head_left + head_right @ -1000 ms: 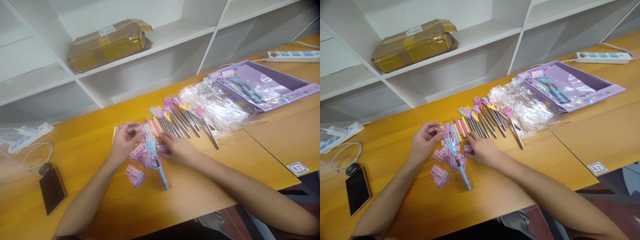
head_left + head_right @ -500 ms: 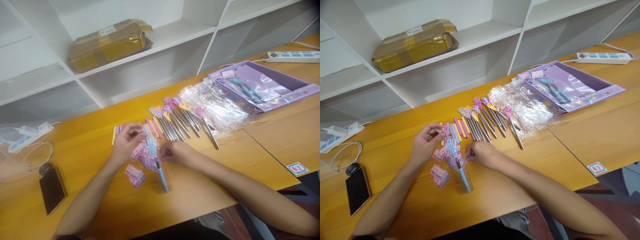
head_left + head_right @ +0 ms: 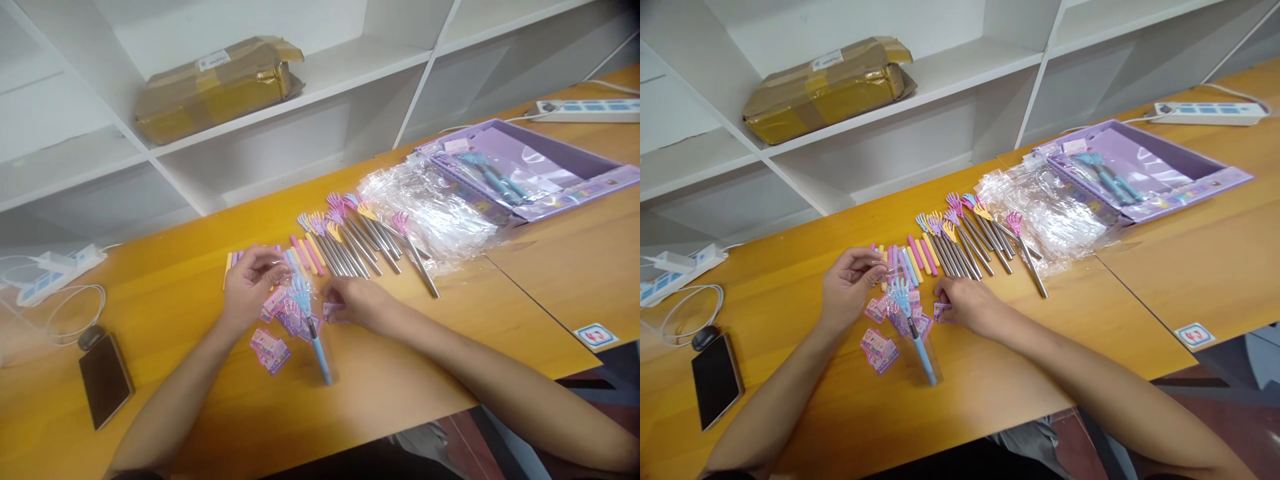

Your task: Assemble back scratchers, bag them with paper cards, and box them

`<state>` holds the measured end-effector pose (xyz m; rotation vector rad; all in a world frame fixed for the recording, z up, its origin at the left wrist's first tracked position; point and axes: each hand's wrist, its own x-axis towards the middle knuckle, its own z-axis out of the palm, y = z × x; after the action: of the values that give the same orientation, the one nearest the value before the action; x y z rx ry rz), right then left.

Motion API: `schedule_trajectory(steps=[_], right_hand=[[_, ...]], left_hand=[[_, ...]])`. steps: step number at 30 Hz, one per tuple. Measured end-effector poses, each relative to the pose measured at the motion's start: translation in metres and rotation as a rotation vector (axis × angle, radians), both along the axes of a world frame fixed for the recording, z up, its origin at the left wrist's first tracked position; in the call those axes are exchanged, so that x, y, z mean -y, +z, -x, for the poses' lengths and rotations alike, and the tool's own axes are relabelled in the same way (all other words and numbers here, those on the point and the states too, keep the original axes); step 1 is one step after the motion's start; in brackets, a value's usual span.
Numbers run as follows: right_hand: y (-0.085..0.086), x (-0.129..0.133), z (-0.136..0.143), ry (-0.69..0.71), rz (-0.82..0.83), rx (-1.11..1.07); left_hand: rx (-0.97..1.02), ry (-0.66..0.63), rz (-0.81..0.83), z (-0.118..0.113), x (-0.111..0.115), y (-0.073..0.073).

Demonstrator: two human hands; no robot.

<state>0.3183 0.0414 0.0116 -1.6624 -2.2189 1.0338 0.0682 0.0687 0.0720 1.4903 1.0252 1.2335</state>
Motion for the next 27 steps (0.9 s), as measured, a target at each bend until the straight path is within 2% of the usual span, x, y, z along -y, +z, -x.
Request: schedule_trajectory(steps=[8,12,14,19,21,24,27], right_hand=[[0.0,0.002,-0.003,0.113,-0.045,-0.088],[0.001,-0.005,-0.007,0.13,-0.012,-0.251],[0.002,-0.008,-0.009,0.085,0.021,-0.399],[0.007,-0.011,-0.006,-0.212,-0.038,-0.81],[0.008,-0.011,-0.004,-0.287,-0.038,-0.941],[0.008,-0.01,-0.004,-0.326,0.008,-1.101],[0.006,-0.01,-0.005,-0.257,0.059,-1.196]], left_hand=[[-0.041,0.005,-0.026,0.0,0.002,0.0],[-0.099,0.038,-0.072,0.001,0.004,0.0],[-0.139,0.052,-0.114,0.002,0.005,-0.001],[-0.308,0.046,-0.324,0.006,0.007,-0.004],[-0.376,0.042,-0.381,0.007,0.007,-0.005],[-0.444,0.04,-0.383,0.007,0.008,-0.007],[-0.454,0.01,-0.321,0.005,0.007,-0.008]])
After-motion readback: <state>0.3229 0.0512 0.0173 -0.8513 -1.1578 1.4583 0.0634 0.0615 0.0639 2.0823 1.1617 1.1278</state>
